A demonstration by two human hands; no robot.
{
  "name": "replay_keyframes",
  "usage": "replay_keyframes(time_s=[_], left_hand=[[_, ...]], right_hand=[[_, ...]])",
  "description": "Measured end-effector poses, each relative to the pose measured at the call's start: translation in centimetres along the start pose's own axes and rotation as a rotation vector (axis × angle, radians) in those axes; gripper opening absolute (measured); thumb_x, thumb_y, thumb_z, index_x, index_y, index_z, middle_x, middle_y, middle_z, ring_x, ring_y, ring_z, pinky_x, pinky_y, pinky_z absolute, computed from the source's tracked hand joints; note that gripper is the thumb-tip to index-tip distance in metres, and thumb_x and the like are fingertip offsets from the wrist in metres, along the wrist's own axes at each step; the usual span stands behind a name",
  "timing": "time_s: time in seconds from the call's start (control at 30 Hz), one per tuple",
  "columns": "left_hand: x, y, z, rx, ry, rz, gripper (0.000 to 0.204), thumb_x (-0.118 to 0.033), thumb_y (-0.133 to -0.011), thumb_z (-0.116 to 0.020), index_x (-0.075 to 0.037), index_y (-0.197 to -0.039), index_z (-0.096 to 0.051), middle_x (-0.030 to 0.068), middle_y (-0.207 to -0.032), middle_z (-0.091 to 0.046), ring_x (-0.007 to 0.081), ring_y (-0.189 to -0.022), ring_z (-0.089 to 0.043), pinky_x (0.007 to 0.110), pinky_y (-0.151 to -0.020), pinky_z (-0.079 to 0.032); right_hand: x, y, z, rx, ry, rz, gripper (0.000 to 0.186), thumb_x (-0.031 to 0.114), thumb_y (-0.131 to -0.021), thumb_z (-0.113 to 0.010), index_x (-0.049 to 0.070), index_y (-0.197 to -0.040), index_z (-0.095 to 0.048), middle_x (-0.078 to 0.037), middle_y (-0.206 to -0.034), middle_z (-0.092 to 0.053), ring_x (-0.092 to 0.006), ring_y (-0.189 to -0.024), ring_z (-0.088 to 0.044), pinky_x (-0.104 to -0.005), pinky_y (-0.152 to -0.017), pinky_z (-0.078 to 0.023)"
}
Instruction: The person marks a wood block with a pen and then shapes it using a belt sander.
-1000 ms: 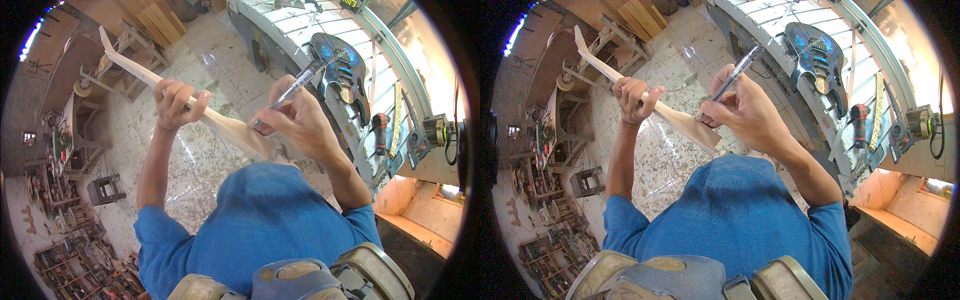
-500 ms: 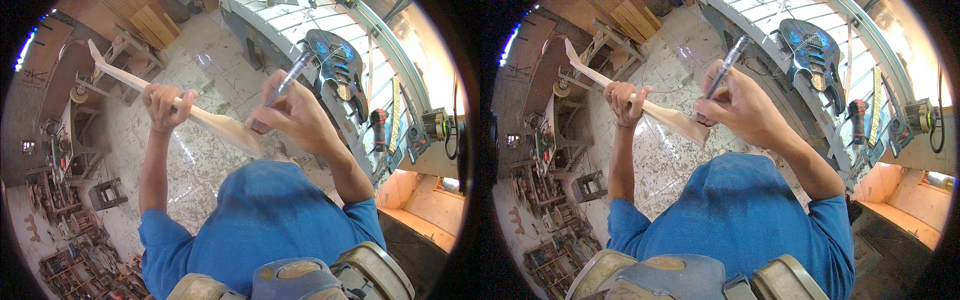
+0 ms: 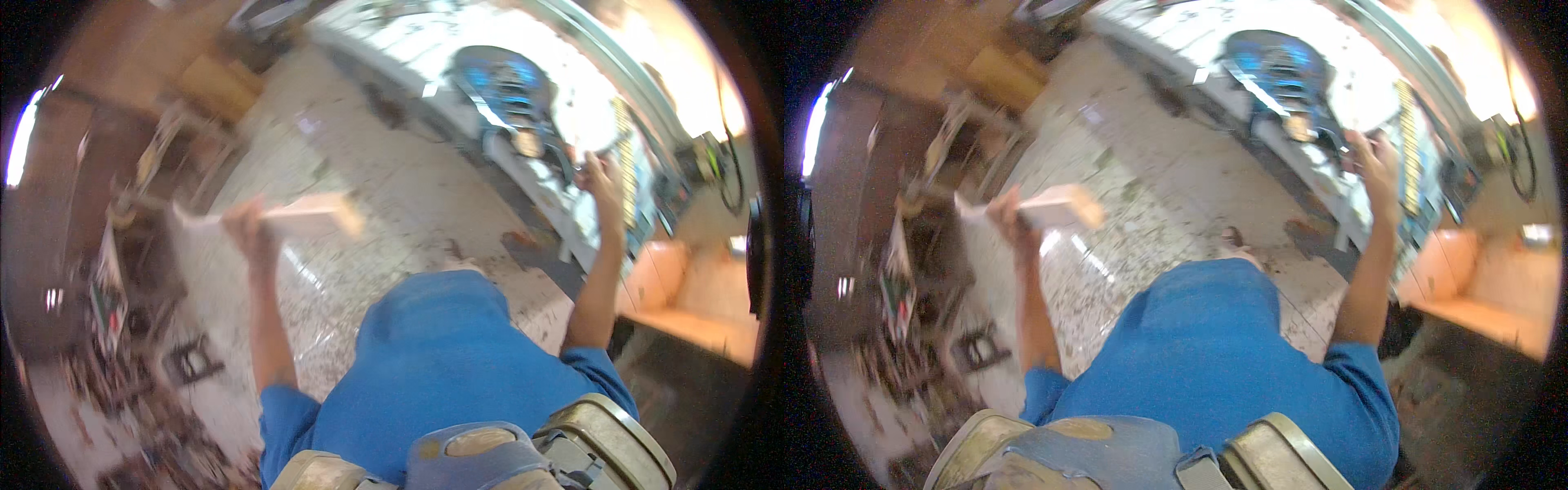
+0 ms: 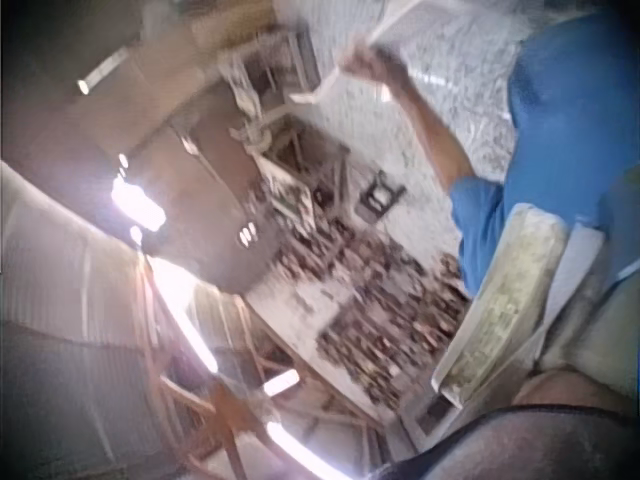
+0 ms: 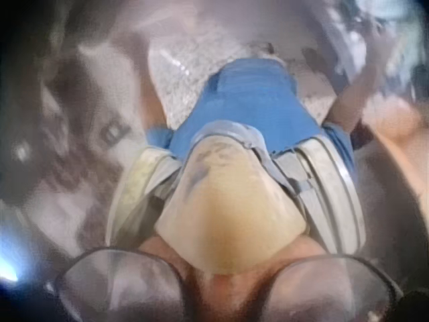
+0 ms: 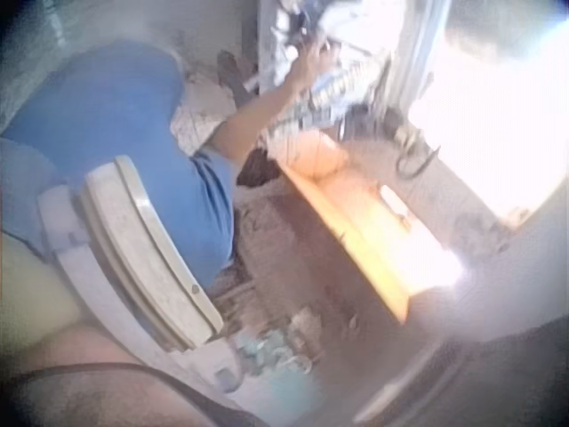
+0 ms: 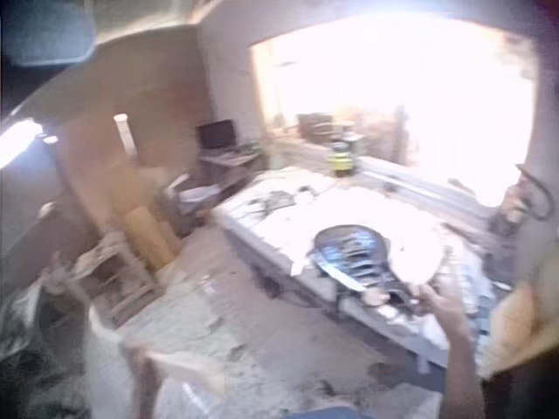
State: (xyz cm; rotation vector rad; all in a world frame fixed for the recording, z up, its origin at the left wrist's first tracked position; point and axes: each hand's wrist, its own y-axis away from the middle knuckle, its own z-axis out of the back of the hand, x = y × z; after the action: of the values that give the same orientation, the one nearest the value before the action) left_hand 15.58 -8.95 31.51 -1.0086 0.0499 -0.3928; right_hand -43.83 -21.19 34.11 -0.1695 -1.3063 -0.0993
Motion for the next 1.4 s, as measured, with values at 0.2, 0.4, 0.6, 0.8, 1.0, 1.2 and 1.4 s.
replay_keyframes(time_s=[0.2,0.4,0.6,0.8,1.0,1.2,1.4], left_hand=[[-2.6,2.2,-2.8,0.035,0.274,0.604,0.043,-0.015,-0.1,-0.061,0.005,-0.136,-0.052,0.0166,-0.122,-0.062,0.0237,-0.093,-0.058,0.038,-0.084,-0.049],[-8.3,-2.7,-2.7,0.072,0.679,1.03,0.058,-0.022,-0.102,-0.062,0.001,-0.15,-0.04,0.0059,-0.103,-0.062,0.0124,-0.076,-0.057,0.029,-0.067,-0.05],[-12.0,-7.8,-7.8,-0.005,0.992,1.234,0.068,-0.033,-0.098,-0.068,0.003,-0.149,-0.042,0.0012,-0.078,-0.062,0.0087,-0.066,-0.057,0.027,-0.061,-0.051],[-11.6,-8.4,-5.5,0.021,1.007,1.244,0.072,-0.04,-0.095,-0.071,0.01,-0.142,-0.048,0.0057,-0.082,-0.067,0.0102,-0.069,-0.061,0.028,-0.066,-0.052],[-10.6,-4.0,-0.8,-0.117,0.651,1.395,0.057,-0.035,-0.098,-0.07,-0.001,-0.141,-0.055,0.0001,-0.079,-0.063,0.0077,-0.066,-0.055,0.025,-0.062,-0.047],[-9.7,0.9,5.6,-0.269,0.354,1.49,0.047,-0.039,-0.097,-0.071,-0.003,-0.127,-0.063,-0.0015,-0.074,-0.059,0.0079,-0.063,-0.053,0.026,-0.058,-0.044],[-9.0,6.4,17.4,-0.55,0.609,1.441,0.056,-0.036,-0.098,-0.069,0.001,-0.139,-0.055,0.0058,-0.084,-0.065,0.0112,-0.065,-0.057,0.027,-0.061,-0.046]], right_hand=[[-12.4,-8.5,8.0,-0.214,0.429,-0.23,0.029,0.028,-0.094,-0.067,0.001,-0.083,-0.067,-0.006,-0.064,-0.064,-0.0121,-0.053,-0.059,-0.028,-0.048,-0.047],[-24.1,-18.5,8.3,0.203,1.364,0.098,0.04,0.038,-0.082,-0.072,0.004,-0.102,-0.075,-0.025,-0.099,-0.071,-0.0377,-0.091,-0.071,-0.0464,-0.085,-0.056],[-32.9,-28.4,15.7,-0.042,1.178,-0.081,0.051,0.039,-0.079,-0.077,-0.008,-0.098,-0.07,-0.032,-0.101,-0.07,-0.047,-0.099,-0.067,-0.0517,-0.089,-0.052],[-31.9,-29.2,12.8,0.037,1.248,-0.323,0.041,0.023,-0.073,-0.076,-0.005,-0.102,-0.07,-0.029,-0.106,-0.072,-0.0458,-0.104,-0.069,-0.0478,-0.094,-0.054],[-29.4,-30.1,13.1,0.071,1.286,-0.066,0.051,0.041,-0.084,-0.072,-0.006,-0.105,-0.07,-0.029,-0.105,-0.072,-0.0444,-0.1,-0.069,-0.0524,-0.09,-0.053],[-13.1,-17.1,4.1,-0.476,0.803,0.107,0.044,0.046,-0.097,-0.058,0.006,-0.106,-0.075,-0.016,-0.104,-0.076,-0.0379,-0.095,-0.071,-0.0479,-0.082,-0.054],[-9.1,2.2,-14.8,0.121,0.333,0.572,0.015,0.015,-0.097,-0.065,0.001,-0.098,-0.071,-0.01,-0.092,-0.073,-0.0233,-0.083,-0.068,-0.036,-0.078,-0.053]])
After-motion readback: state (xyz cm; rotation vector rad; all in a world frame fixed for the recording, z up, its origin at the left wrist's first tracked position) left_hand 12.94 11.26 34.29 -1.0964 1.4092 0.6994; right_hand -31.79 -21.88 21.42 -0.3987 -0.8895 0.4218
